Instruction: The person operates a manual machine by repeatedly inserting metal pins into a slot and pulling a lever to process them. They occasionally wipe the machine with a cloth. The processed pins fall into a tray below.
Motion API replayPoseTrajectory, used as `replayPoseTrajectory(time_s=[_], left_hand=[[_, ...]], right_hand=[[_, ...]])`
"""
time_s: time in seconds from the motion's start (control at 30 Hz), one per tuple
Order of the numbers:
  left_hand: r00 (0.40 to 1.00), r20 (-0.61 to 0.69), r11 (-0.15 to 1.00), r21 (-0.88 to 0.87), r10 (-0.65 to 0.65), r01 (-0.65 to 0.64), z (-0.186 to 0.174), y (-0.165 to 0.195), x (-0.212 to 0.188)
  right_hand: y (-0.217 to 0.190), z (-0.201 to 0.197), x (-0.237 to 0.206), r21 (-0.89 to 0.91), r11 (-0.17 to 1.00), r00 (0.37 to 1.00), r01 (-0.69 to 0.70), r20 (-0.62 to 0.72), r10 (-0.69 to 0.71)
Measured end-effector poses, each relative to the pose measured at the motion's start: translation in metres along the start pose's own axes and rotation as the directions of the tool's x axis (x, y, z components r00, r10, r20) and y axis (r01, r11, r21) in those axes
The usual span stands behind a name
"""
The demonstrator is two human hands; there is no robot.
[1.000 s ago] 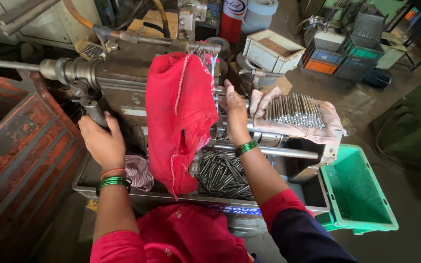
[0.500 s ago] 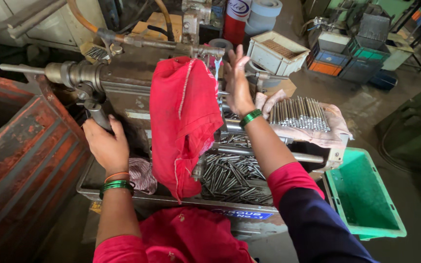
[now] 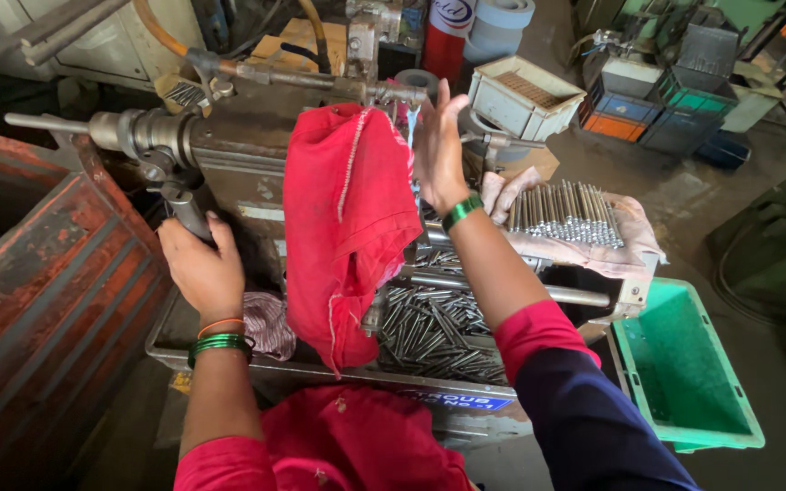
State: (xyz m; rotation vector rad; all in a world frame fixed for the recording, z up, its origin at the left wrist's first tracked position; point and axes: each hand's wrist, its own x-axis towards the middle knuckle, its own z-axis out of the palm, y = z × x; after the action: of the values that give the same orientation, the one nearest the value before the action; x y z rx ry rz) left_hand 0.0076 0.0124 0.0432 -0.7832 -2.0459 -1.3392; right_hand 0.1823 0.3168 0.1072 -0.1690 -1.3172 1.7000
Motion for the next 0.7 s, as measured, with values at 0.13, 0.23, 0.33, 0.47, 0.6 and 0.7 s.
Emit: replayPoseTrajectory(time_s=[0.13, 0.23, 0.33, 0.47, 0.6, 0.7], left_hand=[[1.000, 0.006, 1.000, -0.023, 0.013, -0.013, 0.000, -0.001, -0.001], [1.000, 0.016, 1.000, -0.006, -0.005, 0.005, 0.001, -0.002, 0.000], [1.000, 0.007, 1.000, -0.016, 0.005, -0.004, 0.001, -0.002, -0.001], [1.000, 0.013, 0.999, -0.045, 0.011, -0.010, 0.000, -0.002, 0.000], [1.000, 0.020, 0.999, -0.035, 0.003, -0.002, 0.000, -0.002, 0.001], [1.000, 0.026, 0.999, -0.040, -0.004, 0.005, 0.000, -0.004, 0.001]], right_hand=[[-0.001, -0.010, -0.046, -0.193, 0.980, 0.997, 0.051, 0.068, -0.038], [-0.008, -0.022, -0.077, -0.360, 0.926, 0.987, 0.112, 0.150, -0.061], [-0.012, -0.030, -0.095, -0.341, 0.934, 0.975, 0.107, 0.218, -0.032], [-0.014, -0.034, -0.100, -0.295, 0.945, 0.961, 0.139, 0.271, -0.057], [-0.014, -0.033, -0.098, -0.288, 0.951, 0.969, 0.112, 0.242, -0.041], [-0.013, -0.034, -0.098, -0.284, 0.953, 0.973, 0.108, 0.226, -0.043]])
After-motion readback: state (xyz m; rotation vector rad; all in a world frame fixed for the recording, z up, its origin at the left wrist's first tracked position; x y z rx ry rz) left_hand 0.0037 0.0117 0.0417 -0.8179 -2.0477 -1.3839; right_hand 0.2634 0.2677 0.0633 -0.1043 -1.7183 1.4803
